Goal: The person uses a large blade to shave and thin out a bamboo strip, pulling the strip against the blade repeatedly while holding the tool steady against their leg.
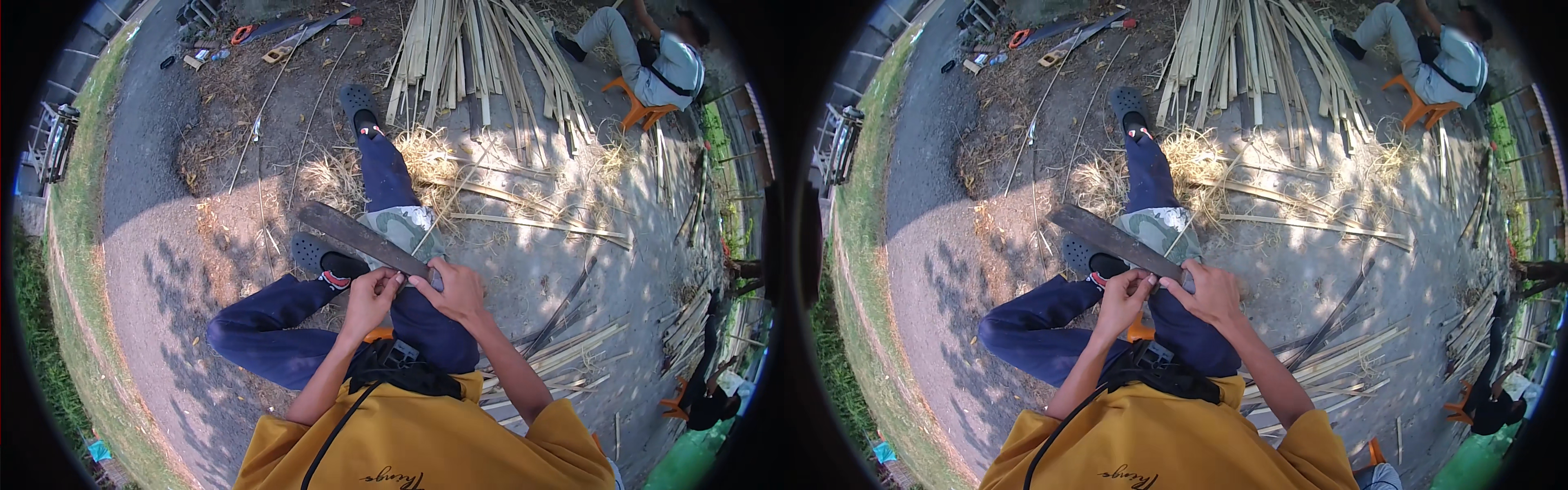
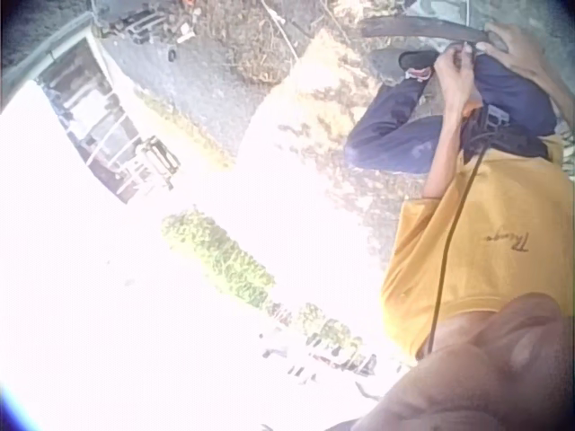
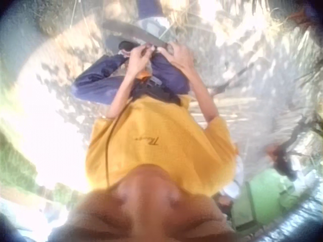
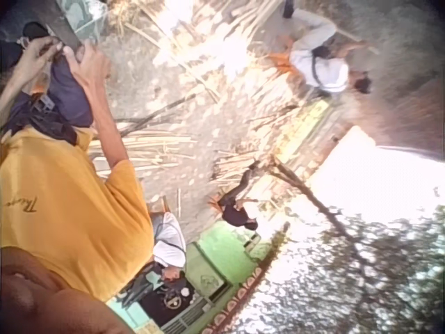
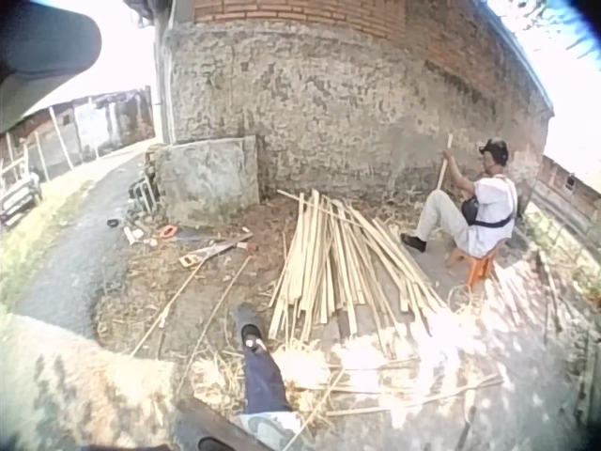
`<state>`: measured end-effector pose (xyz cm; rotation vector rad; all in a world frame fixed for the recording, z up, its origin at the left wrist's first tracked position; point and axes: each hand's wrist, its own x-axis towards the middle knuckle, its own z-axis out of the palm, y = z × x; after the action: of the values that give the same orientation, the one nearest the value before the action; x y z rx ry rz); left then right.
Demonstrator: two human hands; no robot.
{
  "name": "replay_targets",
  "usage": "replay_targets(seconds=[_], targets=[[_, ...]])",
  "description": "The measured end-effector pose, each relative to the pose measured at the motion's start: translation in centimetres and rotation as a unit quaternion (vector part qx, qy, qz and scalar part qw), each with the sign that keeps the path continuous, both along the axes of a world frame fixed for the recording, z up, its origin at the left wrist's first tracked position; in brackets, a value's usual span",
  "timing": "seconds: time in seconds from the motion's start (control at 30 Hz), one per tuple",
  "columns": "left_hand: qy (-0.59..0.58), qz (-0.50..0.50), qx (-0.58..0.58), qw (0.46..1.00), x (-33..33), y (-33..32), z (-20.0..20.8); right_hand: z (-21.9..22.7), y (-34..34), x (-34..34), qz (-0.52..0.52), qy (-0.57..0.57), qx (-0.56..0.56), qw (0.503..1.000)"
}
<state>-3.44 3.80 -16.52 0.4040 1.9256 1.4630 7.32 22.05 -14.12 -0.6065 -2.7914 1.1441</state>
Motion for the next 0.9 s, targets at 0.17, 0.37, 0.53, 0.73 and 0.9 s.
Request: replay_targets(seconds=[0.17, 0.37, 0.53, 0.73, 0.9], targets=[[-0.059, 0.009, 0.023, 0.998, 0.4, 0.1, 0.4, -0.2, 0.6, -0.3, 0.022, -0.023, 0.014, 0.999], [-0.097, 0.060, 0.035, 0.993, 0.9, 0.2, 0.2, -0.7, 0.7, -1.2, 0.029, -0.006, 0.062, 0.998], [-0.043, 0.079, -0.010, 0.996, 1.2, -0.2, 1.3, -0.5, 0.6, -1.4, 0.019, -0.003, 0.064, 0.998], [-0.046, 0.058, -0.055, 0.996, 2.1, -2.3, 1.3, -1.0, 0.1, -1.6, -0.012, 0.003, 0.052, 0.999], [0.009, 0.059, -0.047, 0.997, 1.8, -1.2, 0.5, -0.9, 0.4, -1.4, 0.015, 0.000, 0.040, 0.999]])
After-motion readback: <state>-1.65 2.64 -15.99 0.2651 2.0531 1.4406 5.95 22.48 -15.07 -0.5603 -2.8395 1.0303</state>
